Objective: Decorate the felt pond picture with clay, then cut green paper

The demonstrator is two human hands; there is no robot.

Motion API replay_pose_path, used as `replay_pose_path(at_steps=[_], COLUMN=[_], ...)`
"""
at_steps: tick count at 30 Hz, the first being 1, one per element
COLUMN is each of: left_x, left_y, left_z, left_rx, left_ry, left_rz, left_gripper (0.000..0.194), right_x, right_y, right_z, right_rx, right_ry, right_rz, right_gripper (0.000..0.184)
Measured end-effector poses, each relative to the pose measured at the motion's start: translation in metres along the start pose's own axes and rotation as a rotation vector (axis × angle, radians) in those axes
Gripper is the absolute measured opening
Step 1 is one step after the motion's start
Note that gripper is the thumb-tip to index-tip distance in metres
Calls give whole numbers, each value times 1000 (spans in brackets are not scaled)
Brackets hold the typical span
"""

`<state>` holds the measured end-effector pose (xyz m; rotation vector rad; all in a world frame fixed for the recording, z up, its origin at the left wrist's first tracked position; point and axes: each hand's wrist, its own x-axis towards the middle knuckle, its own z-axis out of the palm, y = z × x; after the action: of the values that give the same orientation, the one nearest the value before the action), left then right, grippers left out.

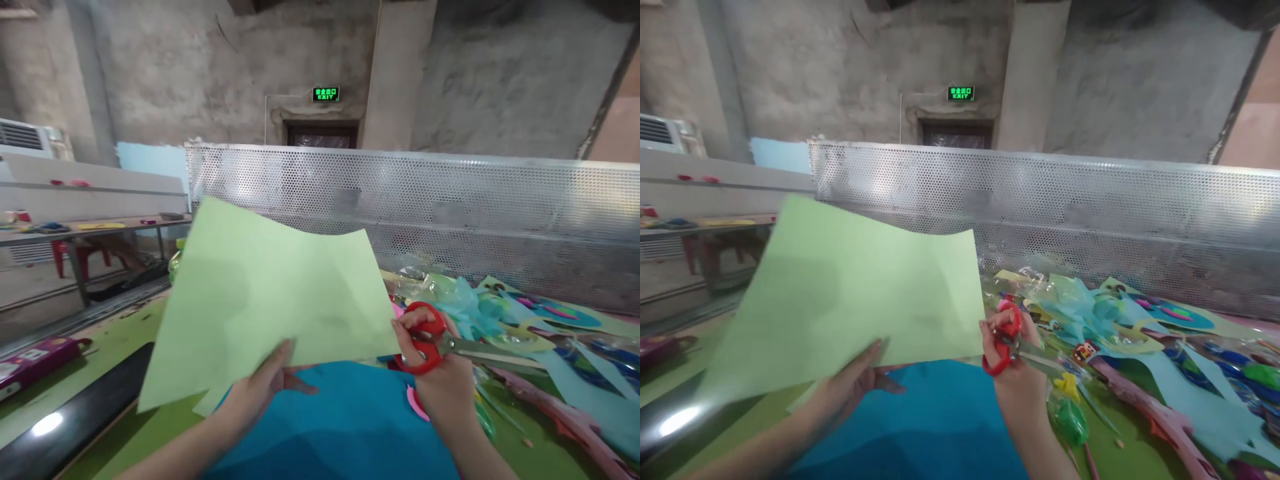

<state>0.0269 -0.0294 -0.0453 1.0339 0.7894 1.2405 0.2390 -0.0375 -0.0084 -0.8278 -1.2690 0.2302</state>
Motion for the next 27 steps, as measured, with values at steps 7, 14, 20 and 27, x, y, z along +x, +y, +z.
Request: replay_pose_path(at_steps=[7, 14, 20, 27], left_x=[5, 16, 21, 19], left_y=[17, 15, 12, 9], left_z=[3, -10, -13, -13], left_rx=[-78, -195, -238, -285], left_ry=[-148, -117, -97, -159], left_rz=[-166, -247, -276, -347], left_gripper=[27, 19, 23, 28], right_x=[-2, 5, 7, 5], right_y=[3, -5, -10, -12], right_z=[-4, -8, -12, -16], right_rx=[15, 30, 33, -63], right_ry=[99, 110, 20, 86], right_rz=[-99, -194, -263, -317], right_gripper=[17, 19, 16, 17])
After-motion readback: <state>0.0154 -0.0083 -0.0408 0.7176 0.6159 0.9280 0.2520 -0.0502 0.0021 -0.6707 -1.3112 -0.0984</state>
